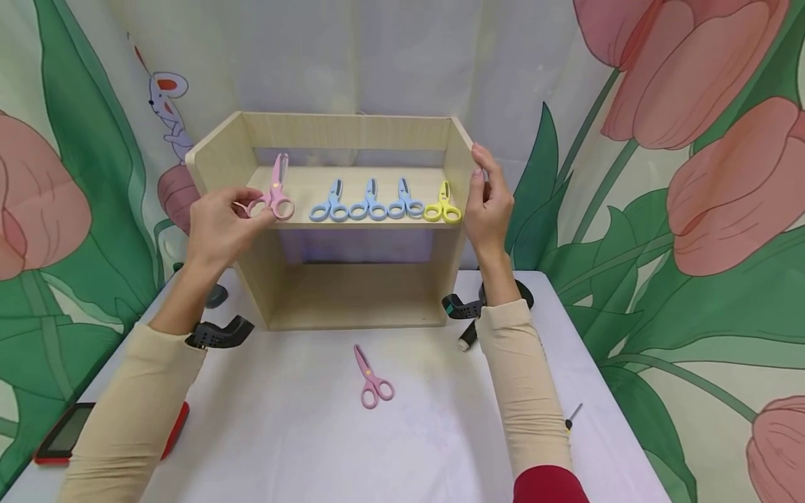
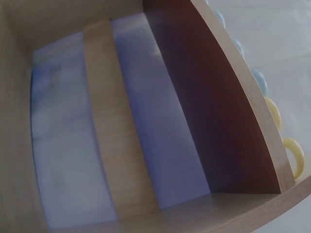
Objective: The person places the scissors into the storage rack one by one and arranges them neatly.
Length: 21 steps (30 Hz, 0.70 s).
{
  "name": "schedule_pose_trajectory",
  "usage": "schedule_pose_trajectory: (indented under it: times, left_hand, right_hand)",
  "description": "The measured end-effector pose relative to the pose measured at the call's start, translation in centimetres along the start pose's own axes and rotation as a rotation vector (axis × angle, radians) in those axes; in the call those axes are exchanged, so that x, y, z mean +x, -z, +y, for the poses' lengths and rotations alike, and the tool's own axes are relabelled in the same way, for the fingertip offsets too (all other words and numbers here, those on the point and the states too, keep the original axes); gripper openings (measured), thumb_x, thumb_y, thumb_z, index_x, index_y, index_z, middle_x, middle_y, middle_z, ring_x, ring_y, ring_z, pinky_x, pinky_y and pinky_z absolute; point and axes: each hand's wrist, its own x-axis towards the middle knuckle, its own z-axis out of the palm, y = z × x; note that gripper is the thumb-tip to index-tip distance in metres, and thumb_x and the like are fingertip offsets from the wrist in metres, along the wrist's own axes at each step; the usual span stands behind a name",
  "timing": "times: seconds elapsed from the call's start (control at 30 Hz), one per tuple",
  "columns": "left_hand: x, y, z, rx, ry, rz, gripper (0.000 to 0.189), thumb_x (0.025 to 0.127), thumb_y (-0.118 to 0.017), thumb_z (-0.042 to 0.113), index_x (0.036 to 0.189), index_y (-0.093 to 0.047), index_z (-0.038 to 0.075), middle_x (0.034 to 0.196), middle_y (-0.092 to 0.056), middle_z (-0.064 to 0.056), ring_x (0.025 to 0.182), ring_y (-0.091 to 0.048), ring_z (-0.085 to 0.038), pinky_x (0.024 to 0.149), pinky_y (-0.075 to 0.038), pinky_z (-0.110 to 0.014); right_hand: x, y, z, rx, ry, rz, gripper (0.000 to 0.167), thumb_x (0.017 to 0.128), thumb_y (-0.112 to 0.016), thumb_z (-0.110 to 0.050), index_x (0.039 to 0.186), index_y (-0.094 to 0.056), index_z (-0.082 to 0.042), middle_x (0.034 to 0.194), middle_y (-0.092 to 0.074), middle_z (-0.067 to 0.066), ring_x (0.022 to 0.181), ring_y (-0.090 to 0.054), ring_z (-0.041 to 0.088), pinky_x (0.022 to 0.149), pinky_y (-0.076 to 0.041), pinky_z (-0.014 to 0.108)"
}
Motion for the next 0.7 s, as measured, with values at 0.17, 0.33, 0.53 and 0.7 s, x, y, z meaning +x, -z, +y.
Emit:
schedule_pose_trajectory:
  times: [0.17,0.33,0.53,0.7]
  left_hand:
    - [1.5,-1.3,-0.9,0.072,0.052,-0.081,0.039,0.082,-0.068,0.027,0.107,-0.073,-0.002,0.102,-0.072,-0.021,0.091,-0.061,-0.033,0.077,-0.043,-0.042]
    - [1.9,-1.7,-0.7,0.138,0.085,-0.149,0.044,0.082,-0.073,0.034,0.107,-0.073,-0.002,0.099,-0.071,-0.020,0.086,-0.060,-0.033,0.068,-0.045,-0.041]
    - [2.0,-1.9,-0.1,0.138,0.067,-0.165,0.043,0.084,-0.068,0.025,0.113,-0.070,-0.007,0.108,-0.072,-0.024,0.094,-0.064,-0.037,0.076,-0.051,-0.047]
    - [1.4,-1.6,0.3,0.132,0.075,-0.216,0.057,0.085,-0.071,0.040,0.115,-0.067,-0.008,0.112,-0.068,-0.026,0.103,-0.060,-0.038,0.081,-0.050,-0.049]
  right_hand:
    - [0.0,-0.1,0.3,0.008,0.009,0.002,0.034,0.105,-0.045,-0.009,0.135,-0.059,-0.003,0.145,-0.058,0.006,0.135,-0.054,0.013,0.109,-0.046,0.029]
    - [0.1,0.1,1.0,0.031,0.026,-0.013,0.033,0.105,-0.046,-0.011,0.135,-0.060,-0.006,0.145,-0.058,0.003,0.136,-0.053,0.012,0.111,-0.044,0.029]
    - [0.1,0.3,0.9,0.032,0.021,-0.013,0.033,0.106,-0.046,-0.014,0.135,-0.061,-0.009,0.144,-0.059,0.000,0.136,-0.053,0.010,0.110,-0.044,0.029]
    - [0.1,0.2,0.9,0.040,0.021,-0.014,0.033,0.105,-0.046,-0.012,0.134,-0.061,-0.007,0.144,-0.059,0.002,0.136,-0.053,0.011,0.111,-0.044,0.029]
